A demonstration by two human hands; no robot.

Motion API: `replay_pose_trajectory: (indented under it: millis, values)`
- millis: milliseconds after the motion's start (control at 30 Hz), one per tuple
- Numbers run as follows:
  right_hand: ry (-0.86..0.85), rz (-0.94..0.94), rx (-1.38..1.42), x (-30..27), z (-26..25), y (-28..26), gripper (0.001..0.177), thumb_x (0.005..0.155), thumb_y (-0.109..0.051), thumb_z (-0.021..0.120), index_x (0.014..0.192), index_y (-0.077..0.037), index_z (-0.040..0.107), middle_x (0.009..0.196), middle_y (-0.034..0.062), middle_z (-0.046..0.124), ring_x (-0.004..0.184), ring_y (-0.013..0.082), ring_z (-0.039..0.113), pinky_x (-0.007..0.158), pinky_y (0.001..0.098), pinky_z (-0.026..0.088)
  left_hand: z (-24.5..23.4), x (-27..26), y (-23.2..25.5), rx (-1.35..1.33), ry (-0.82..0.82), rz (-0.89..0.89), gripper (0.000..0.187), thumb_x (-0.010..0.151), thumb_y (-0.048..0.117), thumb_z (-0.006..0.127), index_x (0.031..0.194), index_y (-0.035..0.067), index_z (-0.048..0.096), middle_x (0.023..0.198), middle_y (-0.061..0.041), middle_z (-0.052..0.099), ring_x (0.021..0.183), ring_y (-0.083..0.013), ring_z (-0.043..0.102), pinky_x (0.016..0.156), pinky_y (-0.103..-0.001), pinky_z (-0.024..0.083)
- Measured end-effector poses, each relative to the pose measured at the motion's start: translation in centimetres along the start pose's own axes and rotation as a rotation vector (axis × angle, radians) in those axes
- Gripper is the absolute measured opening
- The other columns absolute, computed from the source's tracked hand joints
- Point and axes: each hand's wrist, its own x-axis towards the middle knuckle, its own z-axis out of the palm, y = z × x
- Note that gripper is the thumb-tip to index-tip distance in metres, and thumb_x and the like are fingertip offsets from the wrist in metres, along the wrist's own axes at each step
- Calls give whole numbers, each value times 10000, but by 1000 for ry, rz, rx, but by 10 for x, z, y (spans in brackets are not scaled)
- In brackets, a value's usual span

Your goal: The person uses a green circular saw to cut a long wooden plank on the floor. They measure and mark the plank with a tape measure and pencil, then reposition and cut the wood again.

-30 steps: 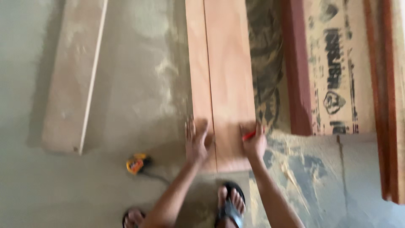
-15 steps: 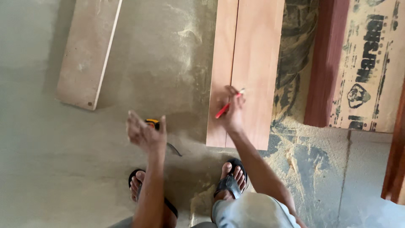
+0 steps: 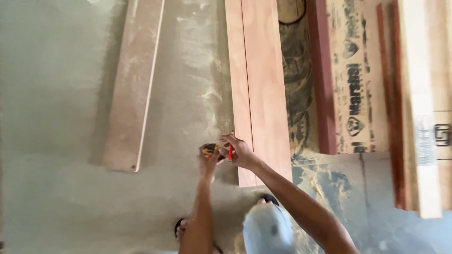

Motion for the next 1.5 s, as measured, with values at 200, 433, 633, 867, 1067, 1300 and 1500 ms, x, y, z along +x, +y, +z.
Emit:
replay_pose_trajectory:
  millis: [200,433,633,867,1067,1300,1500]
  values:
    - [82,159,186,-5,-69,-181,323,927,-158,753,1201,-11,664,1030,128,737,921,204,714,809,343,583,-56,-120,224,-745,-177,-330,478,949,356,676,1209,-25,549,1098,-134,665,948,-246,729,803,-452,677]
    - [92,220,261,7,-144,-484,247,977,-153,692,1169,1,681,968,71,752,901,138,691,812,298,569,-157,-252,518,-703,-373,-211,513,1033,390,631,1323,-32,602,1095,-103,652,883,-155,621,746,-336,556]
    - [156,166,452,63,-199,-631,267,1030,-176,637,1230,-1,669,974,50,724,895,114,655,786,281,555,-177,-250,717,-273,-308,14,613,1003,407,588,1499,106,386,1264,-69,597,1122,-107,589,930,-249,504]
    - [360,155,359,182,-288,-630,255,989,-189,707,1146,8,665,901,45,720,827,116,666,734,266,561,-112,-124,809,-216,-410,111,427,1091,372,524,1230,8,700,850,-44,686,726,-157,614,629,-343,516]
    - [31,291,539,342,-386,-591,254,972,-205,724,1134,-12,695,902,60,734,807,134,690,696,275,575,-53,23,873,14,-362,426,384,1084,325,535,1234,26,725,887,-26,774,827,-103,715,732,-309,585]
    - [-113,272,539,517,-487,-582,332,916,-182,767,1189,-17,674,931,48,730,807,119,654,701,284,550,-29,159,1023,368,-379,329,675,893,398,737,1414,15,542,822,-110,721,735,-165,681,667,-328,548]
    - [-93,338,474,677,-571,-536,299,911,-155,758,1171,-19,702,906,53,730,776,117,646,689,282,547,39,311,1121,416,-455,423,644,878,434,786,1317,-10,627,959,-181,728,859,-255,701,746,-393,563]
